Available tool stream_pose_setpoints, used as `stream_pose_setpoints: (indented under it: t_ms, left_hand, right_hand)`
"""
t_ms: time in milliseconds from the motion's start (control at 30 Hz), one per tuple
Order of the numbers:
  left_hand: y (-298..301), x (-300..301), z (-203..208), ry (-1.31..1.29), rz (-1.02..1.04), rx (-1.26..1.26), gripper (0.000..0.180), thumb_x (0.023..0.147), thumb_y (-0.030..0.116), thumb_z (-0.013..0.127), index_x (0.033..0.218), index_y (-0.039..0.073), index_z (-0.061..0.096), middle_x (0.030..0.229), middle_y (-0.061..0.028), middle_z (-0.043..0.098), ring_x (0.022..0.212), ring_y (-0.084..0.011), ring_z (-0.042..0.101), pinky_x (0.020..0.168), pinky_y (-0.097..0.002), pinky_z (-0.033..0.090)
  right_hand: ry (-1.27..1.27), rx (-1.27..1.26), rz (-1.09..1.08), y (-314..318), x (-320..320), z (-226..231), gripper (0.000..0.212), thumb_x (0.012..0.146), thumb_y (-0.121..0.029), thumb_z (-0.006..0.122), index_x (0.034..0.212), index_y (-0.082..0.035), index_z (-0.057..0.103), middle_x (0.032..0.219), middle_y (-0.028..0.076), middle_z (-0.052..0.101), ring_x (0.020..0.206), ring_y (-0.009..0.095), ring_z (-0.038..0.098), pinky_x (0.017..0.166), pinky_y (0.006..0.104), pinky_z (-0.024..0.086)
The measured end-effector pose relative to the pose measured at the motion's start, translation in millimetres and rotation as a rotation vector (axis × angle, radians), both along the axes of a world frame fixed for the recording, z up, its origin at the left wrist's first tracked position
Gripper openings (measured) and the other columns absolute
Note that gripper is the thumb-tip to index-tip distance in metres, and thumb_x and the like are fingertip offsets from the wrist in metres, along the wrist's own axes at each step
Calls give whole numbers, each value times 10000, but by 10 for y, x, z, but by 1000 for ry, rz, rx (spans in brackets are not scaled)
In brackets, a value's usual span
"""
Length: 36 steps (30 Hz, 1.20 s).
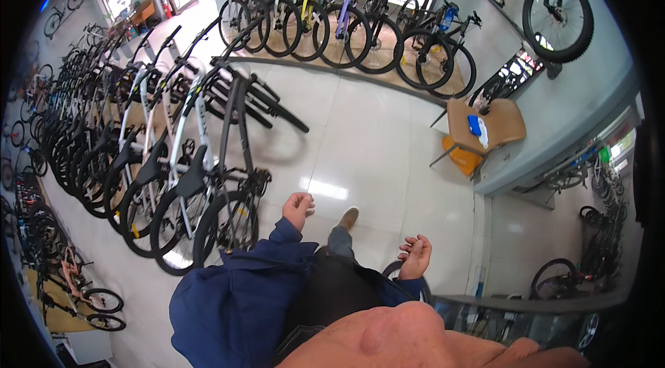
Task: The person retrieves a bottle of cleaning fluid, pours it into a small cup, and uses a tissue to wipe the bicycle handlebar. The person then places the cup and bottle back on the workbench.
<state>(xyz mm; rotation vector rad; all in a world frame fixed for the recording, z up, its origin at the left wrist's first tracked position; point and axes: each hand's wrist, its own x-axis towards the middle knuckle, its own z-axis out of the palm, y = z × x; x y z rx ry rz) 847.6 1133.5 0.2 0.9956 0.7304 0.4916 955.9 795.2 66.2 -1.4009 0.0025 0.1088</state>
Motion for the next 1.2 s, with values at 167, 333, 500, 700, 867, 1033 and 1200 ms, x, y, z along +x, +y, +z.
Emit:
stream_pose_setpoints:
  t_ms: [167,333,500,700,867,1033,1200]
  left_hand:
    - [666,1695,19,34,-26,-30,203,1023,194,689,1169,57,654,1082,-53,678,976,-175,687,846,-353,612]
    - [1707,2839,323,-17,148,43,201,1030,189,681,1185,62,659,1074,-44,683,980,-159,689,839,-332,606]
    - [2709,3769,98,30,360,48,158,1034,165,669,1155,64,653,1057,-39,689,934,-145,684,801,-313,597]
    - [4180,5164,-243,-36,473,-4,174,1029,173,681,1157,61,641,1039,-44,679,895,-134,674,751,-295,596]
    - [5686,6366,169,-135,425,131,191,1028,154,671,1181,47,627,1064,-47,670,931,-151,683,787,-317,605]
    - [6934,7165,451,-206,456,220,216,1023,146,679,1198,38,616,1057,-48,664,933,-145,670,804,-309,600]
    - [8097,7616,212,-134,551,107,205,1021,160,688,1192,66,625,1108,-33,651,970,-144,668,826,-316,590]
  right_hand:
    - [-5,-27,33,940,1891,-53,356,1122,-352,534,1322,-56,527,1063,90,689,769,107,632,607,241,523]
    - [-13,1,256,2321,3668,299,355,1116,-355,548,1316,-62,528,1063,88,690,763,111,639,599,240,519]
    - [-99,39,531,3739,4898,382,308,1124,-343,539,1319,-105,530,1074,75,683,773,111,651,609,238,519]
    - [-7,16,615,5483,6190,284,339,1112,-348,557,1309,-75,525,1055,99,702,762,138,663,602,259,524]
    - [-79,7,667,6811,7312,512,312,1115,-319,550,1305,-73,524,1049,101,699,758,144,657,601,263,524]
    - [-57,-6,682,8081,8127,333,319,1116,-340,546,1306,-84,534,1060,92,694,760,138,642,600,254,518]
    - [68,-48,751,9541,8774,-214,317,1114,-354,550,1293,-92,542,1056,86,700,754,134,639,594,255,515]
